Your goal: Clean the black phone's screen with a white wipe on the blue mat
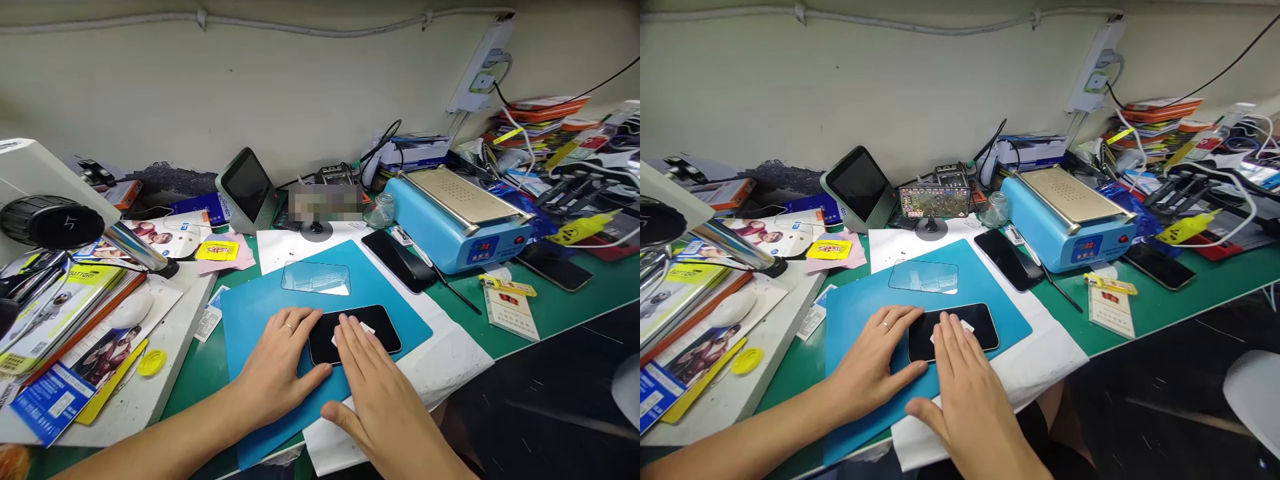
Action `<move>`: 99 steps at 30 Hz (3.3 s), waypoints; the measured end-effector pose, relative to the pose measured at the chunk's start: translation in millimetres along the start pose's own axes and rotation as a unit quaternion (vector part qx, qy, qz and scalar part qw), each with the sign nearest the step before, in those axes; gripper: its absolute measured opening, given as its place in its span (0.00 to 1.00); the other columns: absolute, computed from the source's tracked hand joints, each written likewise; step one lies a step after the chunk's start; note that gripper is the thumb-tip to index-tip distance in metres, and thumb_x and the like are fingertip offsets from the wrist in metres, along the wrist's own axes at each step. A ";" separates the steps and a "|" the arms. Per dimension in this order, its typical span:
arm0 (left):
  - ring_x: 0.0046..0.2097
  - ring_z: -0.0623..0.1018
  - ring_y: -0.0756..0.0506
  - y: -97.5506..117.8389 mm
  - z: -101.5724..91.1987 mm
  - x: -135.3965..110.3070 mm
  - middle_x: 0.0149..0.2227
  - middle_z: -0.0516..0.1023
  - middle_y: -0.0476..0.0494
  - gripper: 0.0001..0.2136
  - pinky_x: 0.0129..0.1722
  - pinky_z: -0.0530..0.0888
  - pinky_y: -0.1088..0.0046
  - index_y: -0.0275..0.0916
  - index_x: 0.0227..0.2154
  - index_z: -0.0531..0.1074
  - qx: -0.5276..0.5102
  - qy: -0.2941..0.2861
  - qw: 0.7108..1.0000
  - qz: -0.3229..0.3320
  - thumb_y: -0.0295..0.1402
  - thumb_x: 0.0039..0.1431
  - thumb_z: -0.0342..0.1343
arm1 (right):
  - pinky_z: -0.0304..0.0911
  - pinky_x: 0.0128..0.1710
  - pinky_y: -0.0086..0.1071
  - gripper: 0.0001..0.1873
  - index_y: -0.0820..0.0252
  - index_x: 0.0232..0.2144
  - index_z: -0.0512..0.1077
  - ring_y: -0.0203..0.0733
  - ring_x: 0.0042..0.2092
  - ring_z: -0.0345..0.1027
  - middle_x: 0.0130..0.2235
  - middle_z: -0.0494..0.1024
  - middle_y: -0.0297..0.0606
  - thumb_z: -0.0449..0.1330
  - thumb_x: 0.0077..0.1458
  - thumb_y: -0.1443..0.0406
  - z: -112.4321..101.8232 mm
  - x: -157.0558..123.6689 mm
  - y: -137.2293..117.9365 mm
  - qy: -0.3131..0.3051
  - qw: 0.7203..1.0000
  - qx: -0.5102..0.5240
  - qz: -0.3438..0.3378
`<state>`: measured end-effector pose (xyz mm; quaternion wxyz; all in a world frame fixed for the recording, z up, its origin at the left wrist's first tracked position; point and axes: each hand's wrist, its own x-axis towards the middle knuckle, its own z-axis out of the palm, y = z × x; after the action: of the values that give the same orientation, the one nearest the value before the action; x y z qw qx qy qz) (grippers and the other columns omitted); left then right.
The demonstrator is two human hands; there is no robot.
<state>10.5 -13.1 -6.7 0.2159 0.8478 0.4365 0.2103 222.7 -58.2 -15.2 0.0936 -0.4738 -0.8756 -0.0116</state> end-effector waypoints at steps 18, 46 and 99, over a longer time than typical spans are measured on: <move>0.61 0.67 0.34 -1.6 1.1 1.1 0.62 0.68 0.38 0.33 0.60 0.69 0.49 0.43 0.68 0.54 -0.011 0.003 1.000 -0.002 0.38 0.64 0.61 | 0.63 0.64 0.55 0.50 0.79 0.70 0.52 0.65 0.71 0.47 0.71 0.50 0.64 0.46 0.65 0.40 11.9 7.5 2.6 0.052 0.994 -0.024 0.089; 0.60 0.69 0.34 -3.6 1.9 0.2 0.61 0.69 0.36 0.36 0.59 0.70 0.48 0.45 0.69 0.48 -0.030 0.021 0.999 -0.003 0.36 0.63 0.60 | 0.56 0.69 0.47 0.48 0.70 0.72 0.48 0.53 0.73 0.44 0.73 0.46 0.50 0.47 0.65 0.41 -4.2 20.0 -15.4 -0.042 0.996 0.078 -0.018; 0.65 0.65 0.36 -8.1 -6.2 -5.3 0.65 0.65 0.39 0.24 0.65 0.61 0.50 0.44 0.66 0.57 -0.192 0.058 0.977 -0.070 0.48 0.75 0.34 | 0.61 0.64 0.54 0.48 0.80 0.65 0.61 0.62 0.70 0.54 0.69 0.58 0.63 0.49 0.64 0.41 2.0 40.6 -23.0 -0.001 0.999 0.039 -0.013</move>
<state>-0.9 -12.1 -7.0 0.3631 0.7441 0.4582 0.3232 181.7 -37.1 -8.5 0.1108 -0.4581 -0.8817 0.0214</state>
